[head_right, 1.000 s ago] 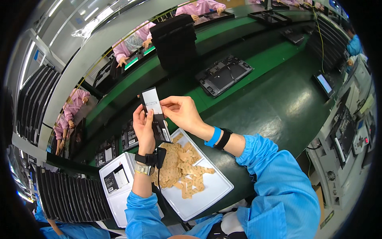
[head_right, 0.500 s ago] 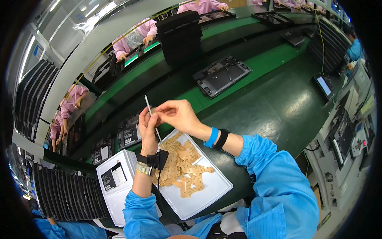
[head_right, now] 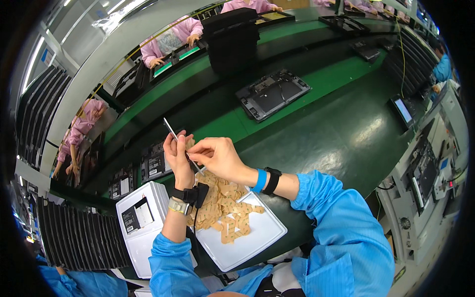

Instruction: The person assembles electronic devices by applying adhesive strips to tablet batteries and installing the batteries into tablet chassis by hand.

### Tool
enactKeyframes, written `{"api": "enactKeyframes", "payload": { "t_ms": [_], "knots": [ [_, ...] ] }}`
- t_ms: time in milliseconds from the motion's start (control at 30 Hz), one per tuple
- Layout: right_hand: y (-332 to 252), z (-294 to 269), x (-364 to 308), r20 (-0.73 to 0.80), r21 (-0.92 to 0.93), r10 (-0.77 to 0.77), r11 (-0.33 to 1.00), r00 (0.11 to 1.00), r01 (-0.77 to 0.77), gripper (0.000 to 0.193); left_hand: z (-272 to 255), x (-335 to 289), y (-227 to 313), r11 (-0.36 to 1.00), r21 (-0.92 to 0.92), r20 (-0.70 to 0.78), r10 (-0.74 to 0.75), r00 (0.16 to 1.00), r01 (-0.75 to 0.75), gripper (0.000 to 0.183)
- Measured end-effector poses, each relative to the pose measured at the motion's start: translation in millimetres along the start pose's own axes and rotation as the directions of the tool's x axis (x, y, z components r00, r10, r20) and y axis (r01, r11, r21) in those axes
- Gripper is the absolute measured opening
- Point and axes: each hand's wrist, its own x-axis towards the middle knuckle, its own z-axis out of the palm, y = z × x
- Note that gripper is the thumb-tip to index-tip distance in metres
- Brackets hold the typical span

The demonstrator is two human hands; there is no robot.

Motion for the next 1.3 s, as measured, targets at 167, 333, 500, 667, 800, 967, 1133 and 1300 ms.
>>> {"api": "enactKeyframes", "payload": {
  "t_ms": [167,333,500,667,800,967,1133,1300],
  "knots": [
    [17.9,-7.6,13.3,0.038,0.182,0.088,0.979,0.995,-0.094,0.013,-1.8,2.1,-1.8,0.991,-0.110,-0.008,-0.078,0.997,0.077,0.055],
    [15.9,-17.7,14.8,-0.049,-0.288,-0.242,0.932,0.969,0.219,0.019,-11.1,11.4,3.4,0.969,-0.247,-0.117,-0.050,0.992,0.020,0.062],
    [-3.7,23.3,-20.6,0.038,-0.189,-0.251,0.949,0.967,0.254,0.016,-19.7,16.4,-2.5,0.986,-0.168,-0.250,-0.058,0.966,0.015,0.065],
    [11.1,5.1,-5.8,0.096,-0.141,-0.016,0.990,0.995,0.029,0.014,-16.3,15.4,0.1,0.988,-0.129,-0.238,0.050,0.970,-0.082,0.062],
    [8.3,0.1,-5.5,0.089,-0.070,0.051,0.997,0.995,-0.045,0.011,-22.1,21.1,-5.1,0.971,-0.238,-0.067,-0.015,0.998,-0.001,0.062],
    [-16.1,-15.9,-20.2,0.170,-0.371,-0.460,0.790,0.872,0.489,0.019,-61.8,39.0,15.2,0.644,-0.665,0.368,-0.159,0.916,0.379,0.083],
    [3.4,-28.8,-81.1,0.611,-0.341,-0.231,0.786,0.757,0.515,0.018,-79.9,51.4,13.9,0.603,-0.684,0.359,-0.211,0.909,0.410,0.091],
    [-1.8,-96.1,-17.9,0.441,-0.410,-0.196,0.824,0.876,0.391,0.016,-90.0,58.1,8.0,0.581,-0.677,0.506,-0.079,0.859,0.452,0.095]
  ]
}}
